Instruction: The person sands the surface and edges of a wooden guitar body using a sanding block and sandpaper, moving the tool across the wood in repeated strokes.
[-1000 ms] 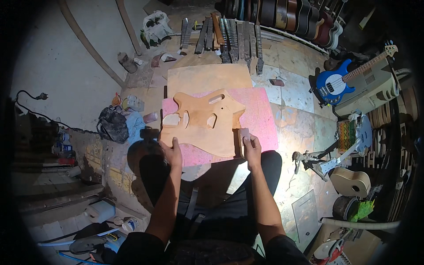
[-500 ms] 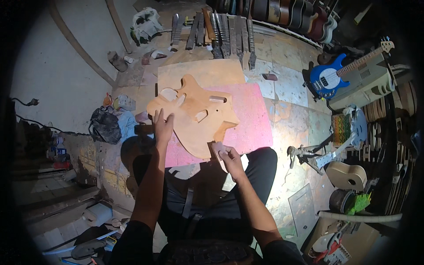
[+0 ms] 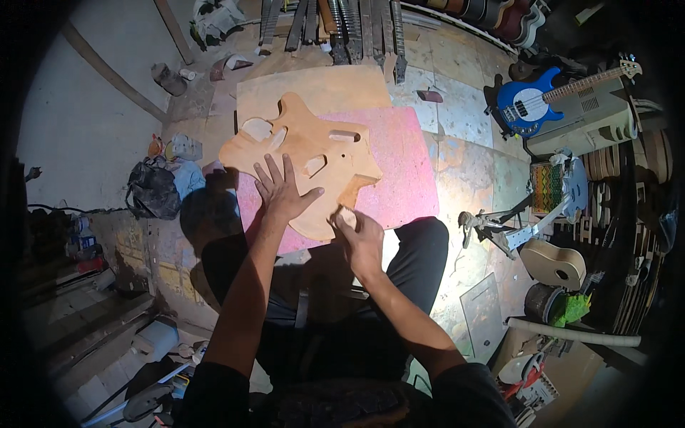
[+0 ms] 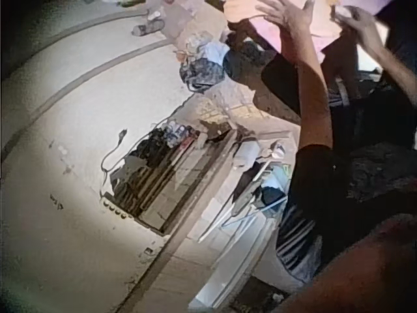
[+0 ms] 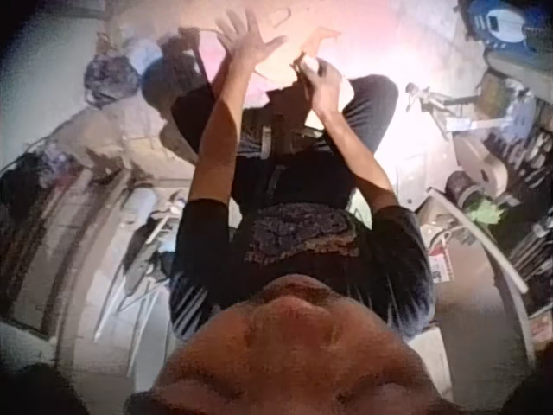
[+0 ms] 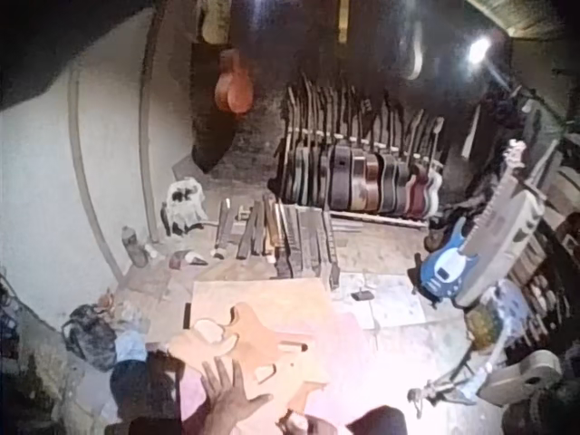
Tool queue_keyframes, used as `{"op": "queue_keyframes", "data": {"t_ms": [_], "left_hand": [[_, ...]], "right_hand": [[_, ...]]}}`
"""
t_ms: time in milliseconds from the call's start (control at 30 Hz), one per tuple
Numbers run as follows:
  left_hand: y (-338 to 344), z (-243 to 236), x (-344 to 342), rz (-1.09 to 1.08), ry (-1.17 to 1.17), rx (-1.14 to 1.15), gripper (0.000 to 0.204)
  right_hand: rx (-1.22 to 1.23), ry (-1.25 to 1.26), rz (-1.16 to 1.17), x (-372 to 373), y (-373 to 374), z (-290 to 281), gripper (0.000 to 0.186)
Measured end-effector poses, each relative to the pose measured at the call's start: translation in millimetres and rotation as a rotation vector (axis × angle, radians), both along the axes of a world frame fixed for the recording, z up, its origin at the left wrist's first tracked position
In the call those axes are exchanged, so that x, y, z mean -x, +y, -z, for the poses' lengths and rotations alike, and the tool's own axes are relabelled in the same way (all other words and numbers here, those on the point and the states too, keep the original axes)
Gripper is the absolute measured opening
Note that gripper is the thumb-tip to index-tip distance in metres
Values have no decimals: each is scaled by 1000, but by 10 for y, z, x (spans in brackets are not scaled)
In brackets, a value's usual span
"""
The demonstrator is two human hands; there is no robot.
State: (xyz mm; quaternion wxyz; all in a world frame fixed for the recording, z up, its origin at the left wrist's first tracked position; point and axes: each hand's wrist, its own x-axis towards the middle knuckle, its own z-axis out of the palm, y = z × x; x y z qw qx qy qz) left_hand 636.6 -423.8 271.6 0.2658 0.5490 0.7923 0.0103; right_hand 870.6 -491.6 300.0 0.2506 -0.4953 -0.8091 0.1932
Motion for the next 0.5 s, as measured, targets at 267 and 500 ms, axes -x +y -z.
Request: {"op": "queue_keyframes", "data": {"t_ms": [267,500], "left_hand": [[39,-33,-14,21,28,14,143],[10,-20,-25,19,28,-5,143]], "right_hand": [[157,-41,26,-145,-124,215,53],[111,8,-28,-92,22,288,56]]}}
